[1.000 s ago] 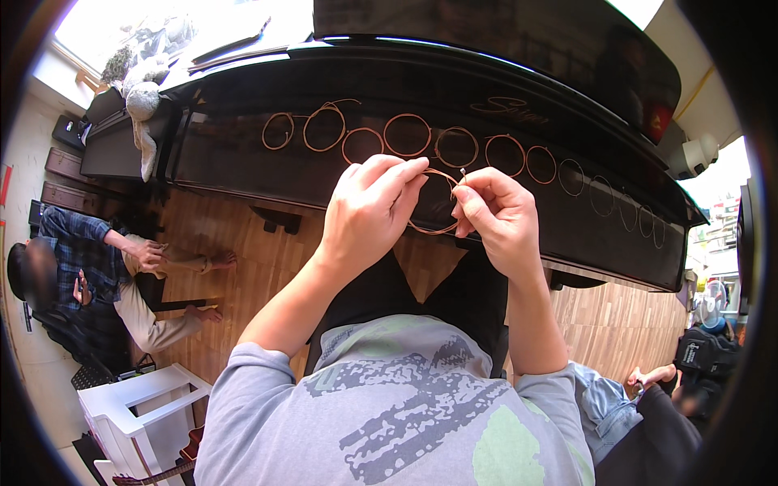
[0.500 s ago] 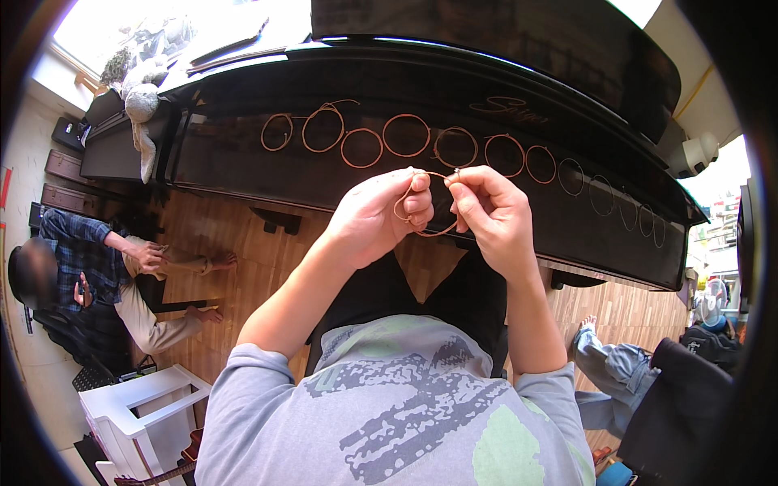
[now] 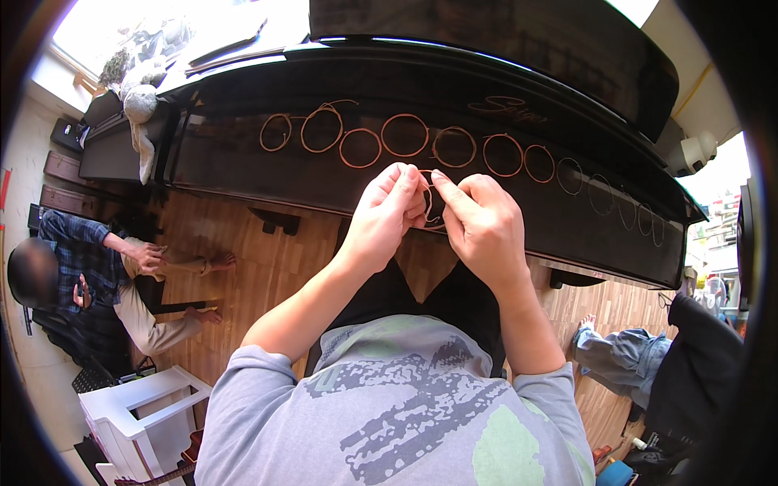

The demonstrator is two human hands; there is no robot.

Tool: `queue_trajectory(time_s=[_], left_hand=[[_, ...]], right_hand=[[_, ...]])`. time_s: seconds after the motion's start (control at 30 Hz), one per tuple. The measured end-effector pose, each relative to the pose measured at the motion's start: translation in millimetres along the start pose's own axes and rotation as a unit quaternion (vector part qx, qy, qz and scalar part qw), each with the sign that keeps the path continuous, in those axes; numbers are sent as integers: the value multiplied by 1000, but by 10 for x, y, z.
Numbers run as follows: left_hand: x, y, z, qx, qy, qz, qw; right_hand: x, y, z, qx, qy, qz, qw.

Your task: The person shapes a copper wire into circular loops by hand, placing each finished loop on the piano surface. They repeat this process, creating a row of loops and then gathering them into a coil.

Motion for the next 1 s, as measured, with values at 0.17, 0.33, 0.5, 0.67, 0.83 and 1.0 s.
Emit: queue_trajectory(time_s=[0.17,0.33,0.5,0.67,0.83,1.0], left_hand=[[14,-81,23,20,6,-19,1000],[-24,-24,39,-30,7,105,994],[-15,-84,72,21,1,63,998],[-48,-126,121,30,-7,102,994],[-51,-178,184,39,-9,163,986],[14,-259,172,54,-3,165,985]], right_hand=[[17,-72,40,49,18,93,994],[48,-178,108,105,58,116,986],[57,-176,116,86,72,138,984],[42,-147,140,82,96,126,984],[47,-108,144,101,140,102,980],[26,-112,172,161,153,8,975]])
Point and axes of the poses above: each hand's wrist, its own z-axis away from the middle knuckle, its own y-axis out of the back of the hand, x = y × z, the point moved 3 cm from there along -z, towards the middle knuckle, and after that the axes turned 9 degrees about -x, right-handed, at the moved point
